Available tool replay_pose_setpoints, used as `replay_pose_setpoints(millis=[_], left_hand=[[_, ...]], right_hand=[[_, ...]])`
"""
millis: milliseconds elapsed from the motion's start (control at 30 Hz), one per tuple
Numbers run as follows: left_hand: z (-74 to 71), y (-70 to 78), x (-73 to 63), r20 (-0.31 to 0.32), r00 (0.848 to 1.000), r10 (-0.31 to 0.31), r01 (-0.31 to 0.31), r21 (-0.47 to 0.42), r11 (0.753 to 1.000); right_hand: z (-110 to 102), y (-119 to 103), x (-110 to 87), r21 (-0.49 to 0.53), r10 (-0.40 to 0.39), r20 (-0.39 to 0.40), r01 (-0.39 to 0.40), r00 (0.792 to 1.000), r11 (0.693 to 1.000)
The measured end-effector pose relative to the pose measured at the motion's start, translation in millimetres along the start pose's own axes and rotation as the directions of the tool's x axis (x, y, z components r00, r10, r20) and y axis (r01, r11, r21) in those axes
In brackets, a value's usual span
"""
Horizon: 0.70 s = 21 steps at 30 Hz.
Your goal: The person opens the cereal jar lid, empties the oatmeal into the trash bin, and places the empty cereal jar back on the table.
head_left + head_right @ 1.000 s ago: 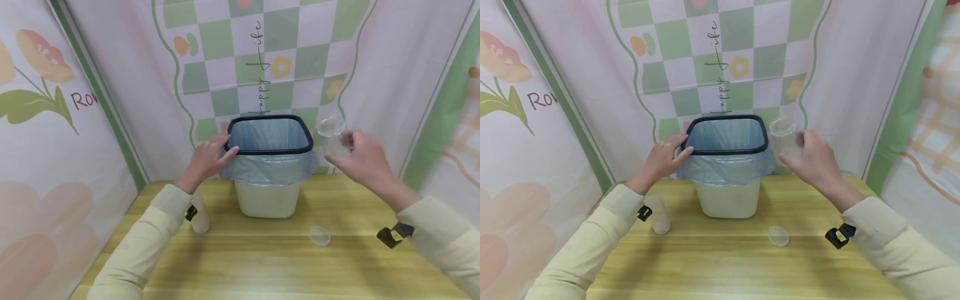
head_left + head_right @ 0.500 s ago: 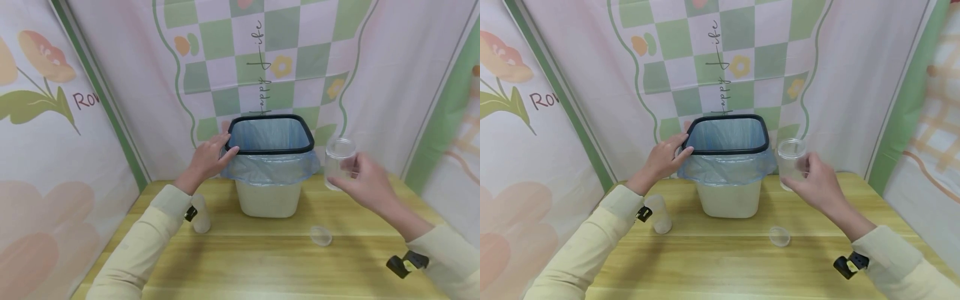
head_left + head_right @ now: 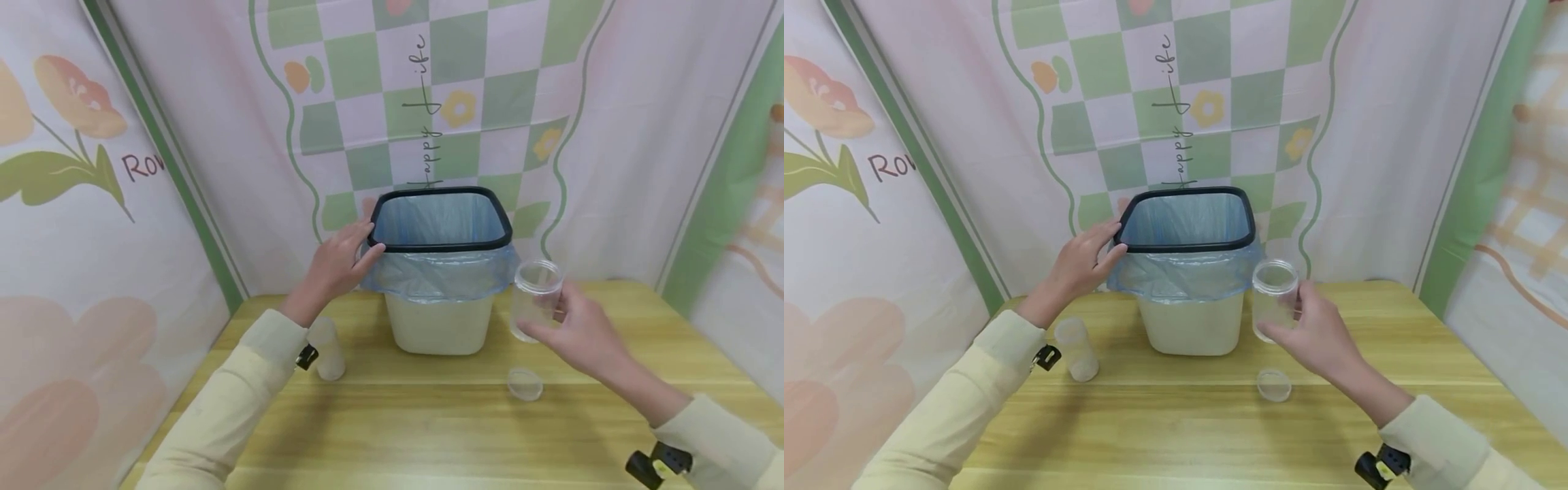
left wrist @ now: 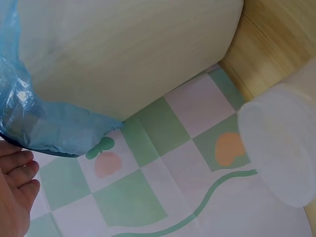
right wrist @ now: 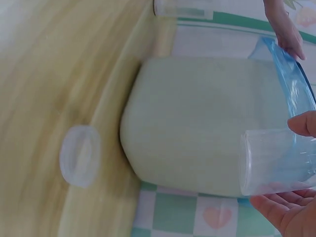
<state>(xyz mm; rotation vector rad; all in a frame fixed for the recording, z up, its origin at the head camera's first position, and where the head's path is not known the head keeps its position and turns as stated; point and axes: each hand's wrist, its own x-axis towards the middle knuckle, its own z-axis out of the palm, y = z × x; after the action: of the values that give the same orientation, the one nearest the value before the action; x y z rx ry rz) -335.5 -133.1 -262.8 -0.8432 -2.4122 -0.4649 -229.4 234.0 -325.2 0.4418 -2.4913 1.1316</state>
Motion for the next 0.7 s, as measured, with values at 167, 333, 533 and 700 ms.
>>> replay_pose_setpoints(millis=[167,333,533,700], left_hand=[[-0.1,-1.5,-10.7,-0.070,0.997,0.035,-0.036,-0.007,0.999],[1.5,-1.9,-22.9,-0.156,0.985,0.074,-0.079,-0.023,0.997],[7.3,-0.5,-40.5,-0.223,0.963,0.152,-0.161,-0.022,0.987],[14.6,4.6,-58.5,-0.259,0.947,0.189,-0.204,-0.031,0.978]], right_hand=[[11,-3,-7.7,0.024,-0.012,0.016,0.012,1.000,1.000],[21,-5,-14.1,0.053,-0.013,0.019,0.012,1.000,0.999],[36,-5,-21.8,0.085,-0.028,0.006,0.027,1.000,0.996],[46,-5,-27.9,0.131,-0.021,0.041,0.015,0.999,0.991]])
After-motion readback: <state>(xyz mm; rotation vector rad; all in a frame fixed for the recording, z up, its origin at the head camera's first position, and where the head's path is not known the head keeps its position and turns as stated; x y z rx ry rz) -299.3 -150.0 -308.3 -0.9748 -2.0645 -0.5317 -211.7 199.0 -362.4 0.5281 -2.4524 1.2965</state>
